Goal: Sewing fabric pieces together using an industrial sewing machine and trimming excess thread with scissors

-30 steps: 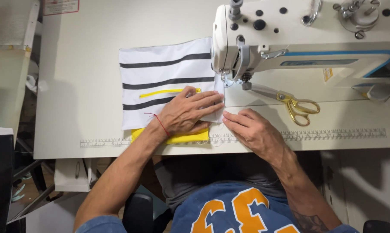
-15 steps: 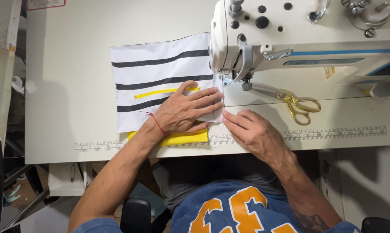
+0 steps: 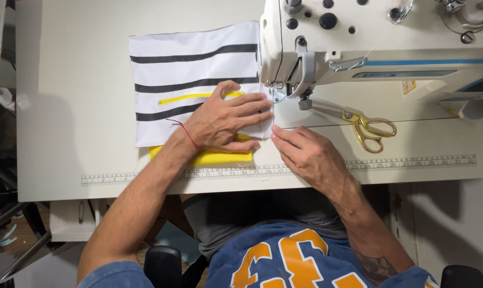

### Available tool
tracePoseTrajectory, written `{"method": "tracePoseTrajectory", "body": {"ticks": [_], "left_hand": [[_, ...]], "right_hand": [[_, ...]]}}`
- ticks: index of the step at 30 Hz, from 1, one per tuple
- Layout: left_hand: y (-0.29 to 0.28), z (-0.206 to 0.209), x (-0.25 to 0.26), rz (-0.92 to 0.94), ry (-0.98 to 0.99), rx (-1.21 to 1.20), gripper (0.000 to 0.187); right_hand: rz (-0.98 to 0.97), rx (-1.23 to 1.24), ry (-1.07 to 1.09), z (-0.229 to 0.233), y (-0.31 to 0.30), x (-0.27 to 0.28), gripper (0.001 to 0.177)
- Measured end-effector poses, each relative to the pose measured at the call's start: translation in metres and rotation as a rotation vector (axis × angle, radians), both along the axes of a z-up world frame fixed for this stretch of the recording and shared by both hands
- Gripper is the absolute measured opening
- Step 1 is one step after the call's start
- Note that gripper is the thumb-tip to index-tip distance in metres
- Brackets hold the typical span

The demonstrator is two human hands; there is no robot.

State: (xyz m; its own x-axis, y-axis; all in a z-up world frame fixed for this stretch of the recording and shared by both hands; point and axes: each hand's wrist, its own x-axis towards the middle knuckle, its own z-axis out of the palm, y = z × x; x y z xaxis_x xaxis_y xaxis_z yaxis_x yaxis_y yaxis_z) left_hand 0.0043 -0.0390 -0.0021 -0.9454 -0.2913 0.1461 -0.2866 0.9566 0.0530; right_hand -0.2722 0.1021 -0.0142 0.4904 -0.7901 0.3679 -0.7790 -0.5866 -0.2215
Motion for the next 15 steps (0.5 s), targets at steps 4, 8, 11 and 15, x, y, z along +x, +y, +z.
{"method": "tracePoseTrajectory", "body": {"ticks": [4,8,11,15], "left_hand": [[-0.002,-0.006,-0.001,-0.018,0.008,0.004,0.079],[0.003,-0.016,0.003,-0.036,0.027,-0.010,0.075],[0.001,-0.011,0.003,-0.045,0.046,0.015,0.072],[0.004,-0.014,0.004,-0.010,0.096,0.069,0.070]], "right_hand": [[-0.015,0.039,-0.006,-0.007,-0.005,-0.004,0.021],[0.002,0.223,-0.149,0.016,-0.011,-0.008,0.019],[0.022,0.287,-0.180,0.028,-0.022,-0.010,0.021],[0.029,0.287,-0.095,0.024,-0.021,-0.011,0.023]]}}
